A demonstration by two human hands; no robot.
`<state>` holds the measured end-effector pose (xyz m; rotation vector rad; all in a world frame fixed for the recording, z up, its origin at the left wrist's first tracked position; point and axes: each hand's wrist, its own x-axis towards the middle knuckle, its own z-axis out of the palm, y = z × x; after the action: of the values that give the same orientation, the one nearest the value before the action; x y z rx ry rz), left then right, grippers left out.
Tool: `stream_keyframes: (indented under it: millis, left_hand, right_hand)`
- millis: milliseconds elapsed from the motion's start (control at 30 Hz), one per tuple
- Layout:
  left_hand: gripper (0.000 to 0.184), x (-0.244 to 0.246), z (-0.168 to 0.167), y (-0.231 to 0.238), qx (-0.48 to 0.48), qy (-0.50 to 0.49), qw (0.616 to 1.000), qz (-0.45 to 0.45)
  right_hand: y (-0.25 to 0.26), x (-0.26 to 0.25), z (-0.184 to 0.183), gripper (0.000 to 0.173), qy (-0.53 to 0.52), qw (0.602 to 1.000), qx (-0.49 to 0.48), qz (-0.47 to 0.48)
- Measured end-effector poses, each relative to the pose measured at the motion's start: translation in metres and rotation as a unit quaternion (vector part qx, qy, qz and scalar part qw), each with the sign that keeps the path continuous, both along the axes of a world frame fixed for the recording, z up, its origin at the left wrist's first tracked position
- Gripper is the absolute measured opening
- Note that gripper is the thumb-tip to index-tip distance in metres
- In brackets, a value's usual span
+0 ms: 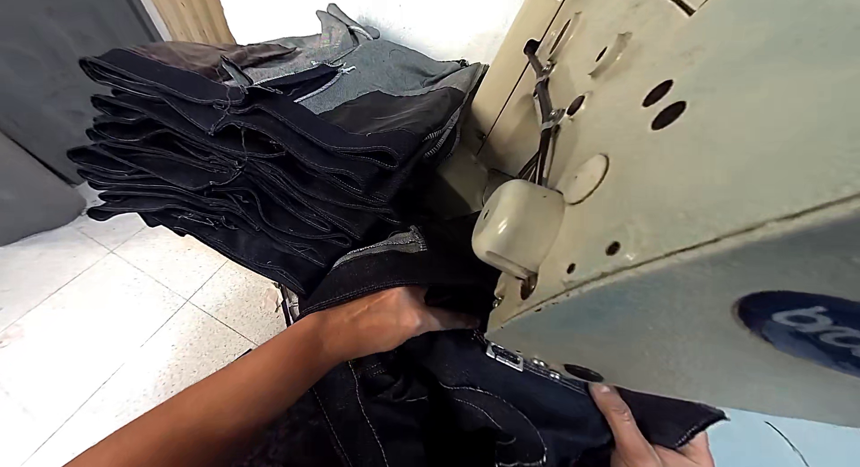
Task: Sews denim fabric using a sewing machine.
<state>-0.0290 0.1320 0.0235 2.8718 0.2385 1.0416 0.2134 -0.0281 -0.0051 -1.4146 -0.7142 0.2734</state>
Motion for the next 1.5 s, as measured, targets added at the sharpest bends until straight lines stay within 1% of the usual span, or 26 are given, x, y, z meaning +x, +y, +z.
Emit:
stream_keyframes:
  millis: [100,200,333,500,600,667,767,900,1100,1400,1433,1467,1500]
  left_hand:
    - [0.026,-0.001,0.001,0.004,0.0,0.004,1.0,-0.009]
    - [0.025,0.0,0.002,0.001,-0.006,0.008,1.0,-0.01]
    - [0.025,0.0,0.004,-0.002,-0.006,0.007,1.0,-0.002]
    - [0.026,0.0,0.002,0.0,-0.005,0.006,1.0,-0.02]
    - [0.027,-0.002,-0.002,0.003,0.002,0.004,1.0,-0.01]
    - [0.028,-0.004,-0.005,0.003,0.0,0.002,1.0,-0.003]
    - [0.029,-0.003,-0.008,-0.001,-0.016,0.0,1.0,0.007]
    - [0.031,-0.007,-0.009,-0.001,-0.016,0.01,1.0,0.022]
    - [0.033,-0.004,-0.004,-0.006,-0.023,0.026,0.999,0.034]
    - [0.032,-0.001,0.005,-0.016,-0.029,0.048,0.997,0.059]
    - [0.032,-0.001,0.005,-0.017,-0.03,0.053,0.996,0.062]
    - [0.032,-0.001,0.006,-0.017,-0.032,0.061,0.995,0.066]
    - [0.032,-0.001,0.006,-0.017,-0.036,0.065,0.995,0.069]
  right_hand:
    - [-0.002,-0.002,-0.001,0.037,-0.002,1.0,0.0,-0.005]
    - [0.003,0.001,-0.001,0.038,-0.012,1.0,0.009,-0.014]
    - [0.004,0.006,-0.003,0.04,-0.018,1.0,0.012,-0.002]
    - [0.001,0.01,-0.006,0.04,-0.024,1.0,0.011,0.011]
    - [0.0,0.009,-0.006,0.041,-0.032,0.999,0.02,0.02]
    - [0.001,0.007,-0.004,0.039,-0.026,0.999,0.026,0.022]
    - [0.001,0.01,-0.005,0.038,-0.043,0.998,0.016,0.032]
    - [0.002,0.006,-0.005,0.041,-0.047,0.998,0.017,0.03]
    - [0.006,0.005,-0.01,0.043,-0.032,0.999,0.008,0.026]
    - [0.008,0.008,-0.014,0.042,-0.007,1.0,-0.011,0.016]
    - [0.008,0.007,-0.013,0.044,0.001,1.0,-0.019,0.011]
    - [0.007,0.006,-0.011,0.05,0.008,0.999,-0.036,0.014]
    - [0.006,0.007,-0.009,0.061,0.019,0.998,-0.059,0.026]
